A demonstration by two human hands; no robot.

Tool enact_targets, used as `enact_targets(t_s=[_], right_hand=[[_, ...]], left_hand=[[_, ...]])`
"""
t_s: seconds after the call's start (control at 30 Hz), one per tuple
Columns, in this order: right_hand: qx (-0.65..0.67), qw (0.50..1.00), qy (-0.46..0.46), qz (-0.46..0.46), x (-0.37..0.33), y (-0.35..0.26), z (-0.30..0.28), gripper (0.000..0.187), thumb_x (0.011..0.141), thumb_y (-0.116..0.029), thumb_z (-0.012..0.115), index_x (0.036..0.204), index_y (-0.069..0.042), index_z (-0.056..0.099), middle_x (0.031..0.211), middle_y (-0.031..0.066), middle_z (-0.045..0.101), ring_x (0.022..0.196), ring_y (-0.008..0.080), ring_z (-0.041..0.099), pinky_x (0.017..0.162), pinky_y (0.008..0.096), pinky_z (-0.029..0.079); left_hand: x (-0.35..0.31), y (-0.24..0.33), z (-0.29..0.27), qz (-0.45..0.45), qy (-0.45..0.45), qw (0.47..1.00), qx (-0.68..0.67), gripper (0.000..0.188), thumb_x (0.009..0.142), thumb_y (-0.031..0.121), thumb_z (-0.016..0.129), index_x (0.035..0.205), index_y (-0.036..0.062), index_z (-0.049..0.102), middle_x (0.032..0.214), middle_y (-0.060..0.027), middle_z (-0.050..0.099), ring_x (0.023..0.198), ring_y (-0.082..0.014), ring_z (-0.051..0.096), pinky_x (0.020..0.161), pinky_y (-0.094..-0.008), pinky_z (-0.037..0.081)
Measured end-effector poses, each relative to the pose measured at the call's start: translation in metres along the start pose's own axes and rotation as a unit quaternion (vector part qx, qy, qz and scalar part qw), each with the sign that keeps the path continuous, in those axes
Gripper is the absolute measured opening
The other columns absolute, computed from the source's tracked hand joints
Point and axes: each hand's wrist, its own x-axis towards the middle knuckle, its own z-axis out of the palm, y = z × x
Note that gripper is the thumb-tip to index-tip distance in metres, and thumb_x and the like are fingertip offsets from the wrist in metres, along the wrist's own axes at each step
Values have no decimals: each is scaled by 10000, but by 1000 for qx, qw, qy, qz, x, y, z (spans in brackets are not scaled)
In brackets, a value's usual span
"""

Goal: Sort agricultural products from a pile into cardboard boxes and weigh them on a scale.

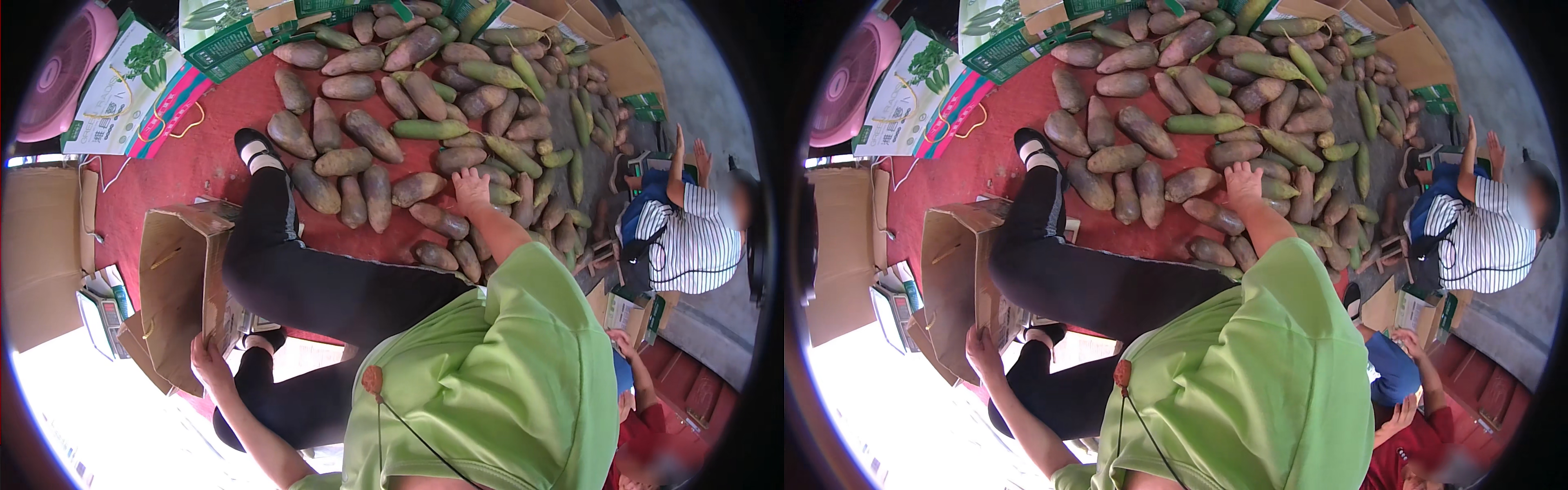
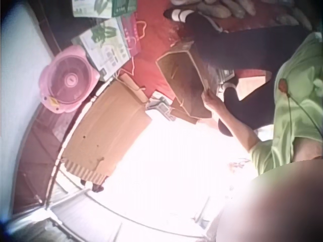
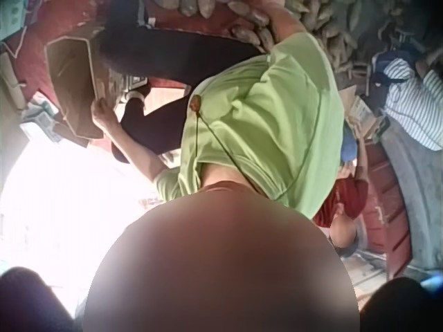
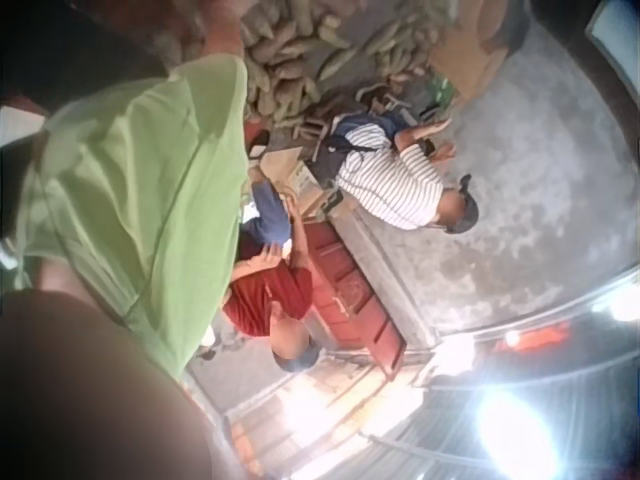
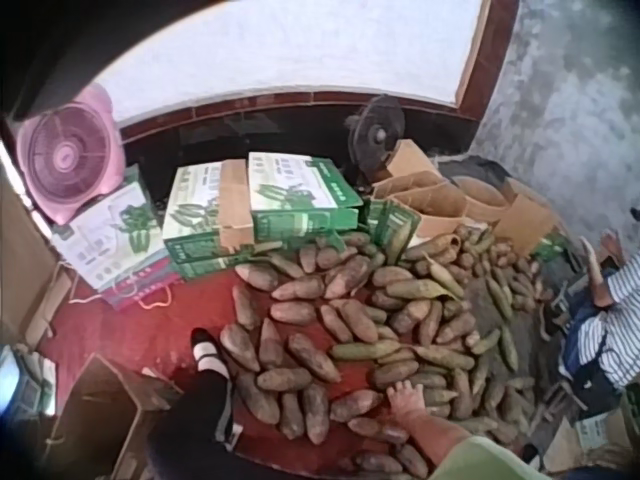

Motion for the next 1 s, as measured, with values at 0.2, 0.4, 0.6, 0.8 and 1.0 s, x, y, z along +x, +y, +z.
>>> enact_targets(t_s=[0.2, 0.4, 0.6, 0.8, 1.0], right_hand=[[-69, 997, -34, -18, 3, 8, 16, 295, 821, -202, 592, 1110, -171, 541, 1119, 36, 533, 1104, 214, 491, 882, 485, 370], [-50, 998, 26, -41, -3, 11, 30, 185, 847, -245, 549, 1017, -175, 563, 1032, 40, 552, 1033, 224, 524, 843, 470, 379], [-43, 999, 1, -21, -6, 17, 25, 283, 793, -201, 606, 1055, -155, 513, 1064, 46, 548, 1068, 231, 516, 859, 465, 383], [25, 998, 65, 4, -8, 29, 9, 501, 655, -162, 719, 1096, -149, 480, 1097, 49, 523, 1082, 253, 503, 854, 470, 398], [154, 976, 136, 68, -19, 34, -13, 592, 627, -141, 762, 1130, -121, 450, 1123, 83, 501, 1098, 272, 489, 862, 470, 411]], left_hand=[[0, 0, 2, -5, 2, 1000, -18, 210, 784, -21, 507, 975, -2, 592, 889, -174, 604, 821, -360, 597, 725, -395, 469], [-1, 5, -1, -23, -3, 1000, -15, 244, 750, -28, 494, 961, 21, 607, 867, -168, 605, 811, -349, 602, 721, -402, 469], [1, 15, -1, 3, 16, 1000, -18, 246, 749, -17, 485, 955, 34, 610, 841, -159, 599, 792, -347, 596, 706, -405, 466], [2, 20, -6, 6, 7, 1000, 7, 174, 790, 14, 506, 937, 12, 599, 839, -171, 592, 804, -361, 592, 705, -417, 456], [0, 13, -3, 2, 13, 1000, -8, 167, 772, 34, 526, 919, 8, 601, 834, -181, 589, 794, -365, 590, 699, -425, 463]])
